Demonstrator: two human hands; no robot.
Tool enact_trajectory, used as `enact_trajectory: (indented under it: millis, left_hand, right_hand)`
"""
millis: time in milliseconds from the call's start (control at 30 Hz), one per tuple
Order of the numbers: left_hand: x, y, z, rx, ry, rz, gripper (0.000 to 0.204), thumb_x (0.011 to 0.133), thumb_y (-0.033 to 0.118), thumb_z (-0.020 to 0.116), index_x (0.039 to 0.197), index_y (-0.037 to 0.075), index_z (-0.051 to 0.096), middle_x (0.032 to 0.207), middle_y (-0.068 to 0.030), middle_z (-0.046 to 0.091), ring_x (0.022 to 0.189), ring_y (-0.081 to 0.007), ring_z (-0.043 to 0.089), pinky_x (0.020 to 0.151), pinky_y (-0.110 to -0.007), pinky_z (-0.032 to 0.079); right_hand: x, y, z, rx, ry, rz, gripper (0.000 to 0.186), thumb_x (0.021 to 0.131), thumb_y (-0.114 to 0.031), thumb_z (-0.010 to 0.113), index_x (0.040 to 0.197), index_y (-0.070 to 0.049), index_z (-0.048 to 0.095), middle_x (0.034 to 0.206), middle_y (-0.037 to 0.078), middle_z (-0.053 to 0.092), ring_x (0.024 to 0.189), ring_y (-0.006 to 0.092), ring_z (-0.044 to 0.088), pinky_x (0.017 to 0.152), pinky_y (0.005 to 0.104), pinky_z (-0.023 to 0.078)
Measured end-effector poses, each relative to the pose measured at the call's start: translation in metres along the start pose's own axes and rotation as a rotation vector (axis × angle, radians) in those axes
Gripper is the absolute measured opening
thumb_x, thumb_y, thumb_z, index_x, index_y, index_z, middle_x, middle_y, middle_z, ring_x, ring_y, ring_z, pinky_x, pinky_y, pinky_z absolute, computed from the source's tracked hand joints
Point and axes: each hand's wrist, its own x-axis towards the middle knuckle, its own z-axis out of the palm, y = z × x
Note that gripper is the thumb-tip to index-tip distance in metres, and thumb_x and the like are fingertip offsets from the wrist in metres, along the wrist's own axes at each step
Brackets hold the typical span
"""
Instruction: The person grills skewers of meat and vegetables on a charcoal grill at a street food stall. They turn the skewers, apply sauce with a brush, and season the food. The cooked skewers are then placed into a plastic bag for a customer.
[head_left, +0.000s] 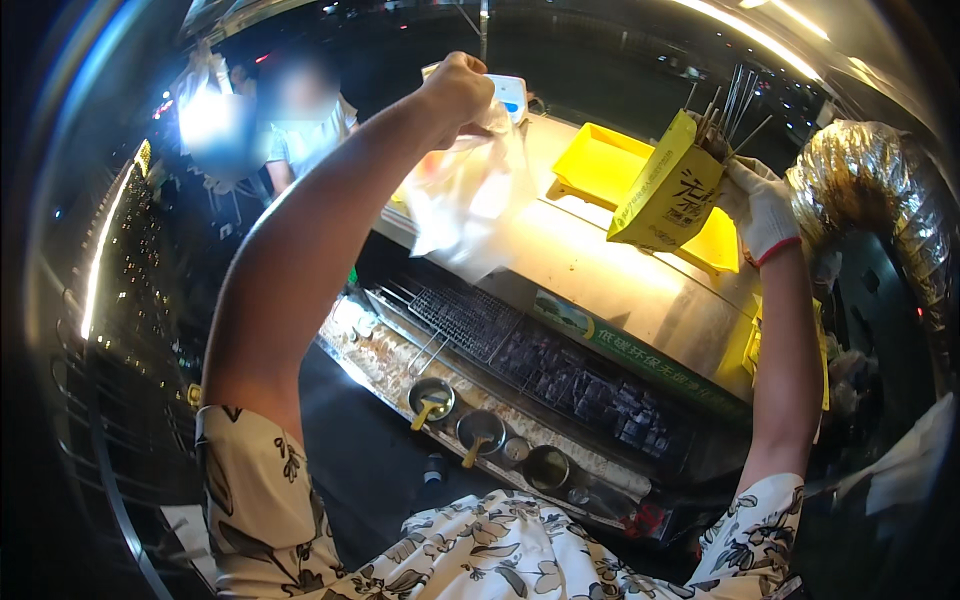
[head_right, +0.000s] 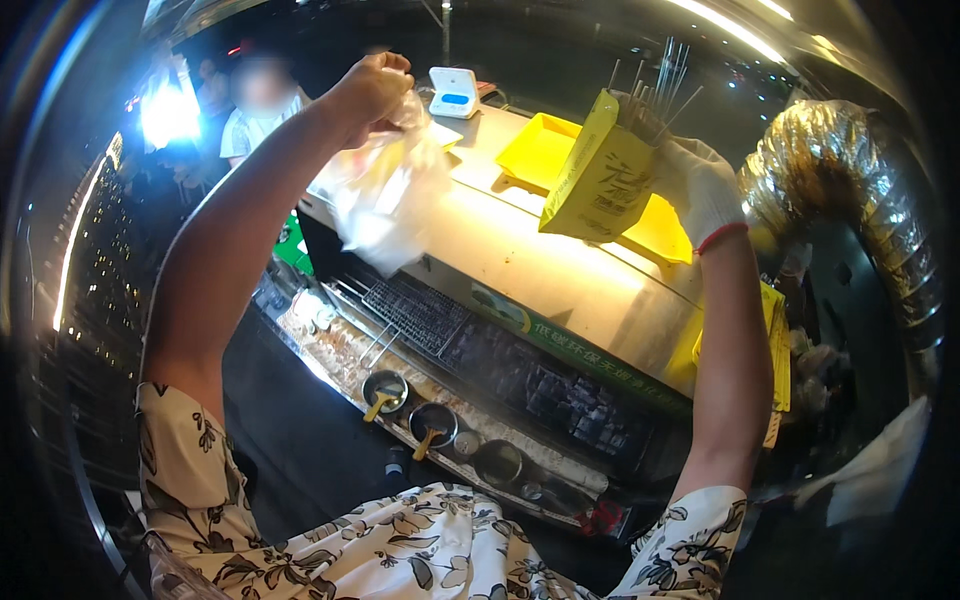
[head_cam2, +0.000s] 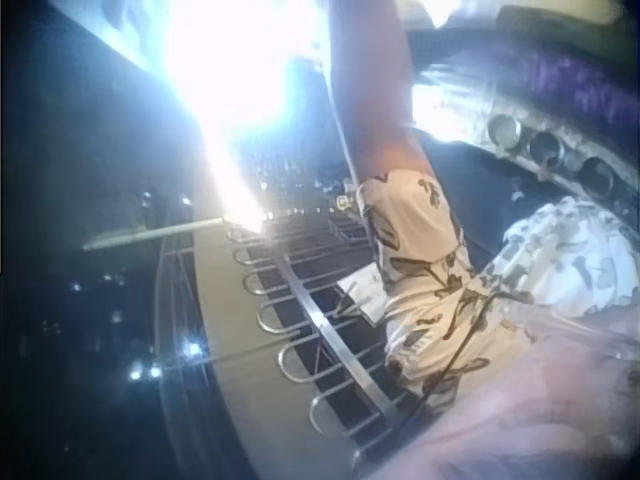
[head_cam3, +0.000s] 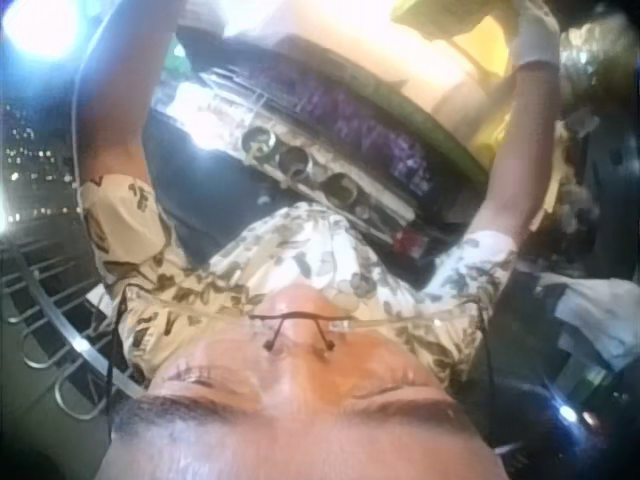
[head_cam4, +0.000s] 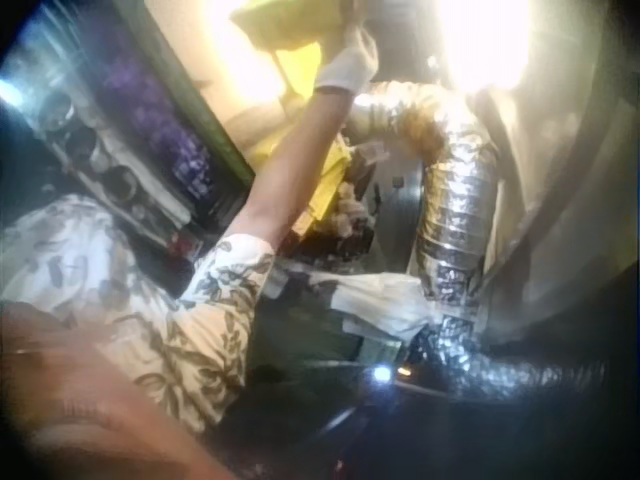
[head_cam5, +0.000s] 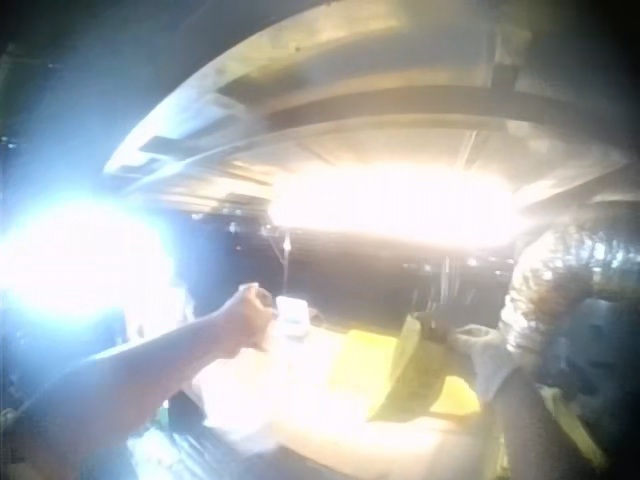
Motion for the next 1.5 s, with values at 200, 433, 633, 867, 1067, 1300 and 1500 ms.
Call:
enact_trajectory:
  millis: [200, 433, 633, 867, 1067, 1300, 1500]
  left_hand:
    - [0.014, -0.028, 0.032, 0.401, -0.444, 0.114, 0.041, 0.084, 0.001, 0.074, 0.122, -0.002, 0.058, 0.113, -0.0189, 0.067, 0.101, -0.0313, 0.068, 0.079, -0.037, 0.058]
    - [0.032, -0.033, 0.012, 0.964, -0.491, 0.534, 0.035, 0.089, 0.007, 0.069, 0.12, -0.005, 0.058, 0.114, -0.0275, 0.069, 0.104, -0.0404, 0.069, 0.084, -0.041, 0.058]
    - [0.009, -0.096, -0.141, 0.673, -0.601, 0.415, 0.044, 0.083, 0.003, 0.064, 0.124, -0.001, 0.052, 0.12, -0.0282, 0.061, 0.12, -0.0397, 0.059, 0.099, -0.043, 0.051]
    - [-0.123, -0.308, -0.399, 1.125, 0.387, -0.396, 0.043, 0.09, 0.023, 0.069, 0.121, -0.004, 0.06, 0.11, -0.0333, 0.069, 0.106, -0.0464, 0.068, 0.091, -0.053, 0.055]
    - [-0.375, -0.401, -0.428, 0.86, 0.583, -0.841, 0.043, 0.093, 0.033, 0.066, 0.102, -0.009, 0.066, 0.102, -0.0327, 0.071, 0.097, -0.0461, 0.071, 0.085, -0.051, 0.055]
    - [-0.475, -0.368, -0.396, 0.186, 0.902, -0.894, 0.029, 0.102, 0.026, 0.06, 0.111, -0.001, 0.062, 0.082, -0.0086, 0.064, 0.068, -0.0198, 0.06, 0.063, -0.04, 0.052]
    - [-0.51, -0.35, -0.421, -0.644, 0.84, -0.952, 0.032, 0.106, 0.028, 0.051, 0.12, 0.002, 0.061, 0.095, -0.0114, 0.067, 0.076, -0.0189, 0.066, 0.063, -0.037, 0.057]
  right_hand:
    - [-0.029, 0.015, 0.012, 0.005, 0.164, -0.032, 0.014, 0.103, -0.006, 0.058, 0.11, 0.002, 0.067, 0.105, 0.016, 0.073, 0.091, 0.0228, 0.073, 0.079, 0.0344, 0.062]
    - [-0.048, 0.007, 0.043, 0.096, 0.173, -0.147, 0.03, 0.108, -0.011, 0.047, 0.129, 0.005, 0.061, 0.124, 0.019, 0.07, 0.107, 0.0268, 0.071, 0.087, 0.0361, 0.06]
    - [-0.046, 0.025, 0.095, 0.368, -0.215, -0.059, 0.023, 0.104, -0.012, 0.058, 0.12, 0.003, 0.064, 0.116, 0.015, 0.072, 0.108, 0.0231, 0.07, 0.097, 0.0398, 0.056]
    - [-0.065, 0.114, 0.25, 0.563, -0.622, 0.139, 0.025, 0.101, -0.011, 0.061, 0.118, 0.008, 0.062, 0.113, 0.02, 0.072, 0.094, 0.026, 0.072, 0.086, 0.0394, 0.058]
    - [-0.127, 0.191, 0.348, 0.6, -0.91, 0.402, 0.012, 0.1, -0.007, 0.063, 0.108, 0.002, 0.064, 0.108, 0.013, 0.072, 0.095, 0.0181, 0.071, 0.088, 0.0333, 0.057]
    - [-0.227, 0.257, 0.449, 0.829, -1.181, 0.673, 0.021, 0.093, -0.009, 0.073, 0.106, 0.006, 0.065, 0.098, 0.015, 0.073, 0.082, 0.0202, 0.072, 0.079, 0.034, 0.06]
    - [-0.305, 0.309, 0.489, 0.987, -1.267, 1.013, 0.019, 0.093, -0.01, 0.074, 0.104, 0.0, 0.062, 0.101, 0.011, 0.069, 0.092, 0.0192, 0.069, 0.082, 0.0324, 0.058]
